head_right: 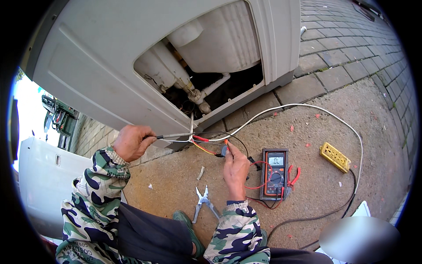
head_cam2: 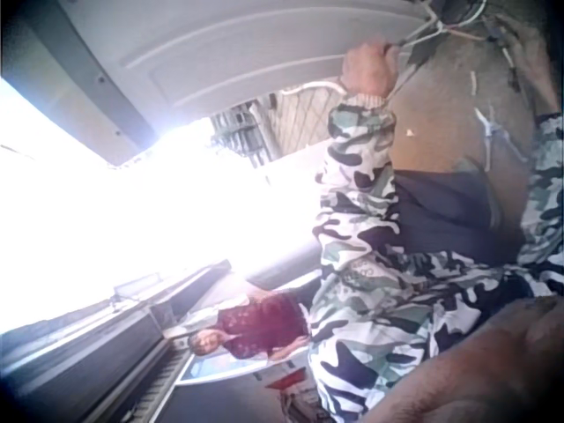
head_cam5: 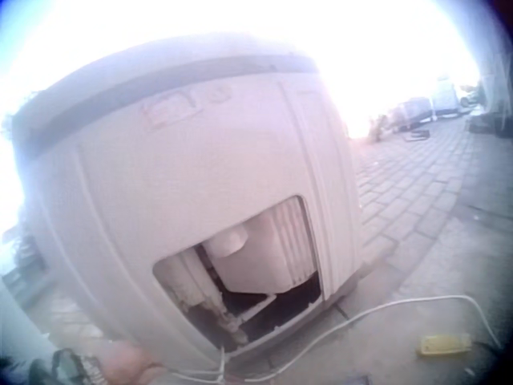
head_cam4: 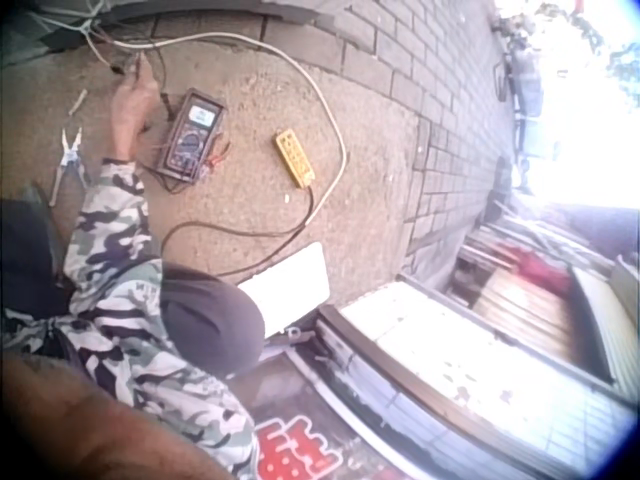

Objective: The person sits on the ground and uses a multimeter to test electrical continuity on wires connected to a washing machine. They strip the insulation from the wires using pliers and twist the exposed ends together to check for a circuit connection.

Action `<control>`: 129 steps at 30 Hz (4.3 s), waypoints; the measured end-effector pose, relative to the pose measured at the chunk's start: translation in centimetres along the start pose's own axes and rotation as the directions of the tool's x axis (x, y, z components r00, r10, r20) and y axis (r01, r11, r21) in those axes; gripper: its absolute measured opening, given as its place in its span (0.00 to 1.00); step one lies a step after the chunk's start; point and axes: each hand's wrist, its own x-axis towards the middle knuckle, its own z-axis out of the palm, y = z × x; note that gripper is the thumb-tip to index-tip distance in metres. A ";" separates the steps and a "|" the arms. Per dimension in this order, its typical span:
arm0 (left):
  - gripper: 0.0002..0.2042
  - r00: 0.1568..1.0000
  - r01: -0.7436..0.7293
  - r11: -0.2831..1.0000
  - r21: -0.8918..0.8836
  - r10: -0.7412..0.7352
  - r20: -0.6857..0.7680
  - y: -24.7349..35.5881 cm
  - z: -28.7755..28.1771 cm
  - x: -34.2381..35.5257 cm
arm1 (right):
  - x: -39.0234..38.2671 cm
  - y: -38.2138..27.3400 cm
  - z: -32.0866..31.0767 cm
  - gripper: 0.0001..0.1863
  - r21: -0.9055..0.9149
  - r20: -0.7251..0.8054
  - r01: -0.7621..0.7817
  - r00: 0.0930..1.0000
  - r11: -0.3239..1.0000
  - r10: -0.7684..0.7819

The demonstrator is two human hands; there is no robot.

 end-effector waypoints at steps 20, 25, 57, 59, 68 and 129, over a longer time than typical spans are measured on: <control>0.06 0.991 -0.051 0.996 0.080 0.041 0.126 0.5 0.3 0.2 | -0.2 0.7 -0.8 0.15 -0.272 0.014 0.050 0.999 0.961 -0.048; 0.05 0.979 -0.018 0.994 0.112 -0.005 0.206 0.7 0.8 0.2 | -0.3 1.6 -0.9 0.15 -0.304 -0.002 0.080 0.996 0.949 -0.084; 0.06 0.968 -0.049 0.999 -0.023 0.054 0.244 0.9 1.1 0.5 | -0.1 3.8 -0.3 0.15 0.291 0.009 -0.160 0.986 0.943 0.165; 0.07 0.974 0.015 0.981 -0.196 0.030 0.226 -0.4 1.8 0.8 | -0.1 4.0 0.0 0.15 0.463 0.063 -0.250 0.966 0.851 0.249; 0.08 0.976 0.210 0.661 -0.721 -0.189 0.111 -2.7 3.2 1.8 | -0.6 2.8 2.8 0.15 0.551 -0.065 -0.154 0.972 0.820 0.227; 0.07 0.737 -0.001 -0.013 -1.000 -0.676 0.008 1.4 18.0 -2.4 | 0.6 5.6 -3.3 0.13 0.229 -0.435 -0.191 0.857 0.955 0.276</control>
